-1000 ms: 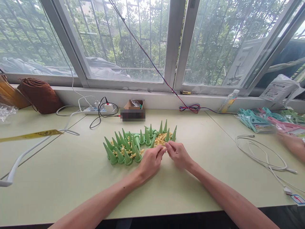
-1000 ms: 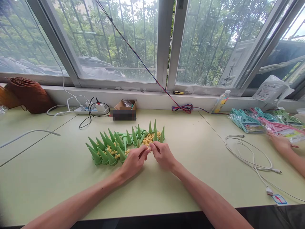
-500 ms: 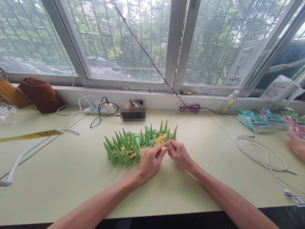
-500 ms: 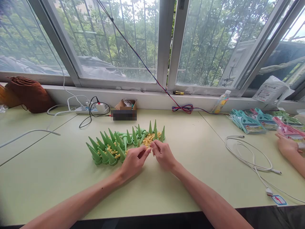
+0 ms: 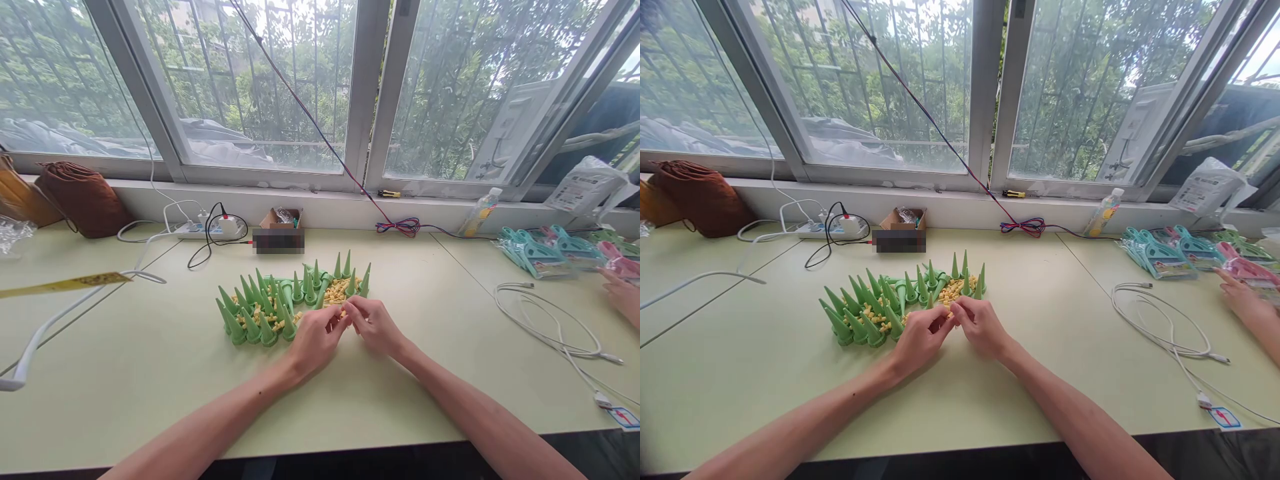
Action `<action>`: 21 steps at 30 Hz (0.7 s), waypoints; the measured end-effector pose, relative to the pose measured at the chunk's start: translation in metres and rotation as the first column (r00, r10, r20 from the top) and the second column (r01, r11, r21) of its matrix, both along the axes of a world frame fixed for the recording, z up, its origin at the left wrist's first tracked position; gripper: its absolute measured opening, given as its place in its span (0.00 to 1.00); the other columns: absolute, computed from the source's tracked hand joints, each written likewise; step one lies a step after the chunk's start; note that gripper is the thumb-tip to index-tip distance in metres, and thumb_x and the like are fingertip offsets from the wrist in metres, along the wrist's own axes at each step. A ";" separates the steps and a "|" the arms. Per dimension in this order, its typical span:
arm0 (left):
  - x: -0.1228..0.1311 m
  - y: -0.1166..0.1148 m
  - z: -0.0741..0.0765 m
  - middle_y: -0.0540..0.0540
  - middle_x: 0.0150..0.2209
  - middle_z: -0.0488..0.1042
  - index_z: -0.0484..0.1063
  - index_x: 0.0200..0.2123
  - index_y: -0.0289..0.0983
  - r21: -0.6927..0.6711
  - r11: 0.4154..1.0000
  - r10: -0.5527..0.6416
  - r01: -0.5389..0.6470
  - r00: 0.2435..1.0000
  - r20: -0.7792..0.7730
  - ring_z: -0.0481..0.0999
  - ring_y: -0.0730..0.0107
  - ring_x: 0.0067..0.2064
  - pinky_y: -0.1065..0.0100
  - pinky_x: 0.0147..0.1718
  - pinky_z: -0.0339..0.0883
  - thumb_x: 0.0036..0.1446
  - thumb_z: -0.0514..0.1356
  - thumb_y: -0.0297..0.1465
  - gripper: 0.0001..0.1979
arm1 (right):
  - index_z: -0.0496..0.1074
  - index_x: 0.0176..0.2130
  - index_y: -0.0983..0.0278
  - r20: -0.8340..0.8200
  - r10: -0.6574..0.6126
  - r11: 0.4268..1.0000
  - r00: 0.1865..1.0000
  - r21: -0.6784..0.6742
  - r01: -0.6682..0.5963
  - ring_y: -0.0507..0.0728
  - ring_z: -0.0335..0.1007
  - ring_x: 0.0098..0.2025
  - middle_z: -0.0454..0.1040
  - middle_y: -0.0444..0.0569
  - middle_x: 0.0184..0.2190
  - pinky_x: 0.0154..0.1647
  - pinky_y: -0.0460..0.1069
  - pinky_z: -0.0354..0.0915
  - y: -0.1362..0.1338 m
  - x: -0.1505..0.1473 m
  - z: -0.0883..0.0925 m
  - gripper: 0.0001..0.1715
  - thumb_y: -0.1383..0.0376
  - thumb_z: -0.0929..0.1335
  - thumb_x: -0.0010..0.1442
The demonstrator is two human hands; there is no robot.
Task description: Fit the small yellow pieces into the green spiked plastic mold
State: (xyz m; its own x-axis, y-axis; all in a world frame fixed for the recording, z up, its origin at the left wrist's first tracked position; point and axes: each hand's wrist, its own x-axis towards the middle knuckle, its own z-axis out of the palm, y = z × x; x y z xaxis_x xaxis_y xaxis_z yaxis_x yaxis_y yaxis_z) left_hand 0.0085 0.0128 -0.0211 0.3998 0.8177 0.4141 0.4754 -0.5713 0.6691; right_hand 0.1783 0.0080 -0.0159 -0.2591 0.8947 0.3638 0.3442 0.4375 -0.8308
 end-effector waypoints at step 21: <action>0.000 -0.001 0.003 0.54 0.22 0.69 0.68 0.34 0.37 0.019 0.997 -0.074 0.075 0.996 -0.045 0.64 0.76 0.22 0.73 0.24 0.55 0.63 0.54 0.28 0.05 | 0.74 0.36 0.65 0.031 -0.020 1.000 0.999 0.022 0.019 0.53 0.67 0.28 0.76 0.48 0.29 0.28 0.47 0.62 0.000 0.000 0.001 0.19 0.54 0.62 0.68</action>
State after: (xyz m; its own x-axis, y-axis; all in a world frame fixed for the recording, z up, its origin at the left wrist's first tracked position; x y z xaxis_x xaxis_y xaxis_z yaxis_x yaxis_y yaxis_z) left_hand 0.0083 0.0120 -0.0178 0.4775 0.7767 0.4108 0.4600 -0.6193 0.6363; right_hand 0.1787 0.0080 -0.0145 -0.2533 0.8916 0.3754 0.3780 0.4484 -0.8100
